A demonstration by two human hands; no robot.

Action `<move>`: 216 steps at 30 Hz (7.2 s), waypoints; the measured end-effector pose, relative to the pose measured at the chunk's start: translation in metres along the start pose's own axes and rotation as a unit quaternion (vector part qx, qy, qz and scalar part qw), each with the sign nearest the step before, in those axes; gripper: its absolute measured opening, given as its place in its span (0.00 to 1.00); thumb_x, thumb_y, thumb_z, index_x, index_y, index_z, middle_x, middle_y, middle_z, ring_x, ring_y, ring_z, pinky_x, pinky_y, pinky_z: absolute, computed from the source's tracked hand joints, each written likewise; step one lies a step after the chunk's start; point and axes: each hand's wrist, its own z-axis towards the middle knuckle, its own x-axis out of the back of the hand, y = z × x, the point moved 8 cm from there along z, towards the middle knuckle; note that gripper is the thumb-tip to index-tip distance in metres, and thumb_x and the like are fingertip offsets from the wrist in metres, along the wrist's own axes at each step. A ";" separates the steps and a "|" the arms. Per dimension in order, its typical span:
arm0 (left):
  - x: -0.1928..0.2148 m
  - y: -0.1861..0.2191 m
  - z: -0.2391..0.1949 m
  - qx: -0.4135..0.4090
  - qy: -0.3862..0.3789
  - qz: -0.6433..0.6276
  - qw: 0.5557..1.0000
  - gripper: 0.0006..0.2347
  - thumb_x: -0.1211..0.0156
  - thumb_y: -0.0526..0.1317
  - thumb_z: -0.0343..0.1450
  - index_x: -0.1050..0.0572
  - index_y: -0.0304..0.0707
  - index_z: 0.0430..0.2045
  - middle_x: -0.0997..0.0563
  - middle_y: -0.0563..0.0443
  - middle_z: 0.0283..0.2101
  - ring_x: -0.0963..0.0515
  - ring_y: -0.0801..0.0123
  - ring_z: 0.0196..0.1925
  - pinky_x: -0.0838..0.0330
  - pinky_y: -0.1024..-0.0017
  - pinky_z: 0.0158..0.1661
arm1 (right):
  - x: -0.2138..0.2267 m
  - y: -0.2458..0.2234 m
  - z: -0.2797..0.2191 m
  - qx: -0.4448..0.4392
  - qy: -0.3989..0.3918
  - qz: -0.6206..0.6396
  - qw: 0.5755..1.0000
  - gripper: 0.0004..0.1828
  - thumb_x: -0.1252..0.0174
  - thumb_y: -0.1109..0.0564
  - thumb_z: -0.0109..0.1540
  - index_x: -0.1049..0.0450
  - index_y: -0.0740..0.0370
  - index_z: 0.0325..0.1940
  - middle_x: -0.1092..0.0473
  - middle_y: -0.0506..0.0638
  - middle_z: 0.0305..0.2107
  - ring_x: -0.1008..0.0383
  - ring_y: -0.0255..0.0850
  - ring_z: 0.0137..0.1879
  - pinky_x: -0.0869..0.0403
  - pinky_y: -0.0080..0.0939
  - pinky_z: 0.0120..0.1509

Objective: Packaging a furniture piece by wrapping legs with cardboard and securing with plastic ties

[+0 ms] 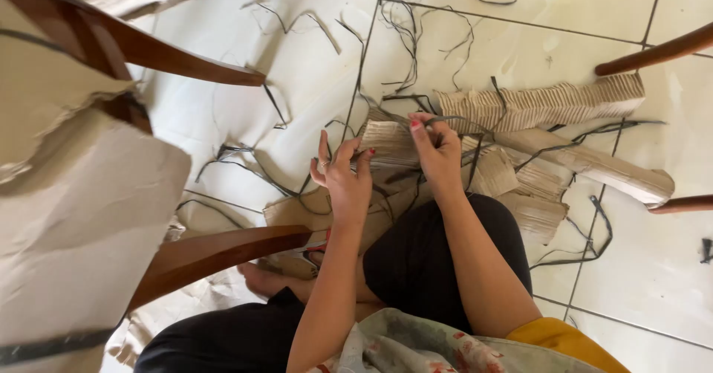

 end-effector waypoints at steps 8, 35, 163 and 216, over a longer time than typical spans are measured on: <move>0.118 0.081 -0.030 -0.083 0.059 0.000 0.995 0.04 0.32 0.38 0.72 0.18 0.45 0.38 0.13 0.48 0.39 0.26 0.56 0.61 0.43 0.49 0.58 | -0.012 -0.024 -0.037 0.093 -0.110 -0.019 0.989 0.36 0.25 0.55 0.59 0.31 0.62 0.69 0.29 0.50 0.19 0.35 0.31 0.23 0.37 0.29 0.29; 0.343 0.033 -0.168 -0.090 0.120 -0.237 0.960 0.25 0.28 0.35 0.66 0.33 0.29 0.55 0.23 0.29 0.50 0.26 0.32 0.57 0.32 0.43 0.55 | -0.107 -0.206 -0.240 0.320 -0.254 -0.035 0.912 0.08 0.24 0.61 0.55 0.17 0.63 0.35 0.21 0.56 0.26 0.18 0.47 0.32 0.22 0.44 0.40; 0.509 -0.104 -0.133 -0.200 0.311 0.147 0.918 0.35 0.05 0.44 0.58 0.18 0.74 0.60 0.51 0.59 0.78 0.76 0.48 0.80 0.93 0.42 0.74 | -0.314 -0.180 -0.303 0.367 -0.313 -0.132 0.866 0.13 0.33 0.75 0.55 0.30 0.68 0.36 0.25 0.53 0.27 0.31 0.36 0.25 0.32 0.31 0.29; 0.360 -0.279 -0.117 -0.020 0.439 -0.426 0.791 0.15 0.33 0.20 0.63 0.23 0.27 0.43 0.17 0.39 0.40 0.23 0.67 0.51 0.25 0.57 0.50 | -0.366 -0.141 -0.277 0.226 -0.263 -0.050 0.937 0.28 0.20 0.52 0.57 0.37 0.62 0.37 0.34 0.49 0.16 0.37 0.27 0.23 0.37 0.26 0.30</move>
